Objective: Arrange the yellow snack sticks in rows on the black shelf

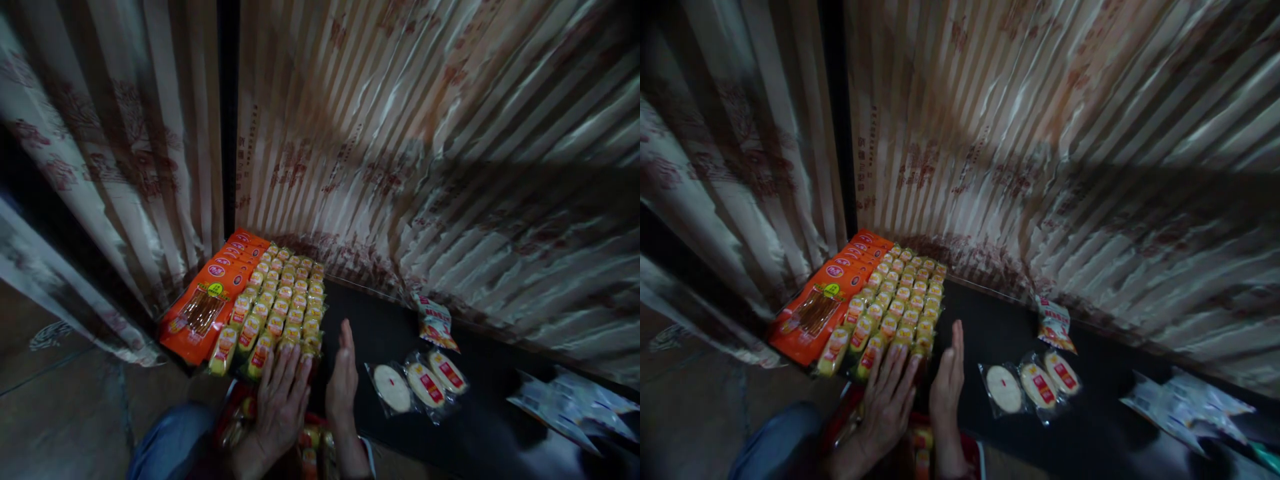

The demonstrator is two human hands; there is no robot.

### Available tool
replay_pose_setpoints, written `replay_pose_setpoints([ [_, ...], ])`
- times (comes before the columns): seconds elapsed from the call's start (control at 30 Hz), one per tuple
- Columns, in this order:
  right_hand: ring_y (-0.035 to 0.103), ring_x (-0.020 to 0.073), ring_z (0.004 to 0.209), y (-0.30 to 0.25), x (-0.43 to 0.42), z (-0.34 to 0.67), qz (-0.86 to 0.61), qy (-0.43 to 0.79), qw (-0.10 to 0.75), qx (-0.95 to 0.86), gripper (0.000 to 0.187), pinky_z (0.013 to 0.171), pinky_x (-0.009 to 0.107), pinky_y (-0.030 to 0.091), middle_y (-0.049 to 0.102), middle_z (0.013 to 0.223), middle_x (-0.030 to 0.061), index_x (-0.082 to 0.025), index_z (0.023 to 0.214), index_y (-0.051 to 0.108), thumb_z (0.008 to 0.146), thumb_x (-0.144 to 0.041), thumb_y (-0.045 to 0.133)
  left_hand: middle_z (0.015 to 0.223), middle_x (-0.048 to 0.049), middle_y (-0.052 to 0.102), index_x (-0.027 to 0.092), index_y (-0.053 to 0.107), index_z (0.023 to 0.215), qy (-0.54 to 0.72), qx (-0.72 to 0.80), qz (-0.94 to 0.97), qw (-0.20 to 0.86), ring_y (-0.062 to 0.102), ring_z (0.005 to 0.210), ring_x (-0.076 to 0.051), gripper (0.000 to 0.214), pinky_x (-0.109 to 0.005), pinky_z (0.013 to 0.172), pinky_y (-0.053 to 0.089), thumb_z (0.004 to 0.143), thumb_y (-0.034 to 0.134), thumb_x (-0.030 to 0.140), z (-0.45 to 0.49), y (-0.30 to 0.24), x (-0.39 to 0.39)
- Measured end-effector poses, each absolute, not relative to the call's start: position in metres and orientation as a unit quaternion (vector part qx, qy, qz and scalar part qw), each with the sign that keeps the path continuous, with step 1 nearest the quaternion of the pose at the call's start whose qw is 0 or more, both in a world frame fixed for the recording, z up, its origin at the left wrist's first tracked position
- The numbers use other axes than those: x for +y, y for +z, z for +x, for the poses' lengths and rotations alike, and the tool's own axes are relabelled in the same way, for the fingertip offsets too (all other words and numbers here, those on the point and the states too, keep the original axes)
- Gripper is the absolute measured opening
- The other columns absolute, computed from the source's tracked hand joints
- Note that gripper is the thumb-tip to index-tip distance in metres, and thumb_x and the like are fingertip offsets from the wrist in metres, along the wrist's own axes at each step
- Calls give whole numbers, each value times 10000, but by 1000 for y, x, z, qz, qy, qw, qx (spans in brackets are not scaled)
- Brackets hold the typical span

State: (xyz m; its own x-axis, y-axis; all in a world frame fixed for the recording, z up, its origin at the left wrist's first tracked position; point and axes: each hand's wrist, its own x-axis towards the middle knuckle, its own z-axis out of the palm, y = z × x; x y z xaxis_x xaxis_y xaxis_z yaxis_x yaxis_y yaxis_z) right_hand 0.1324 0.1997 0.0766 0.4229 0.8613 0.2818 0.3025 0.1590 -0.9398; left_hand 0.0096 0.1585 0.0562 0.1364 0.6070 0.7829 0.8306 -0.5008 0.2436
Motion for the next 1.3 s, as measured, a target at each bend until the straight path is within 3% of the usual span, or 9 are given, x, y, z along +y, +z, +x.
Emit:
replay_pose_setpoints([
  [0.13,163,280,1491,55,137,97,-608,47,466,-641,541,1165,615,204,233,1608,92,-243,1521,242,993,-361,279,1482,-109,462,150,463,1413,-441,-510,-728,124,218,1475,-237,490,-436,1221,159,927,442,209,-9,63,144],
  [0.27,50,325,1500,48,127,75,-613,-58,392,-684,588,1115,652,251,83,1640,85,-271,1544,110,990,-283,309,1607,-148,166,152,242,1521,-406,-605,-677,106,107,1492,-311,651,-532,1197,176,904,451,142,-44,67,132],
  [0.4,27,352,1494,47,143,71,-628,-104,349,-688,576,1097,649,258,59,1641,99,-260,1534,183,985,-307,349,1615,-162,121,174,111,1545,-376,-655,-650,86,94,1489,-342,746,-595,1161,236,901,487,182,-74,61,127],
  [0.53,81,340,1490,43,152,71,-629,-114,338,-690,540,1102,601,283,125,1633,108,-244,1507,291,980,-327,374,1619,-169,95,192,158,1539,-366,-674,-639,59,92,1488,-341,701,-596,1131,303,905,456,147,-82,48,132],
  [0.73,75,356,1490,45,150,70,-635,-123,325,-690,526,1099,641,256,152,1628,107,-255,1492,332,974,-339,377,1586,-193,221,180,303,1497,-386,-684,-618,49,155,1481,-329,628,-575,1117,345,889,412,68,-78,36,142],
  [1.0,62,350,1493,49,145,52,-590,-137,311,-732,586,1124,630,216,135,1634,73,-310,1491,319,933,-349,495,1382,-182,506,195,223,1515,-470,-665,-579,46,441,1339,-266,605,-492,1042,464,933,358,106,-81,28,150],
  [1.3,87,313,1495,47,158,42,-589,-131,290,-743,486,1135,599,178,314,1576,119,-262,1416,466,940,-355,487,1380,-187,462,174,292,1489,-528,-644,-550,59,449,1321,-250,537,-435,1038,470,956,361,162,-74,29,159],
])
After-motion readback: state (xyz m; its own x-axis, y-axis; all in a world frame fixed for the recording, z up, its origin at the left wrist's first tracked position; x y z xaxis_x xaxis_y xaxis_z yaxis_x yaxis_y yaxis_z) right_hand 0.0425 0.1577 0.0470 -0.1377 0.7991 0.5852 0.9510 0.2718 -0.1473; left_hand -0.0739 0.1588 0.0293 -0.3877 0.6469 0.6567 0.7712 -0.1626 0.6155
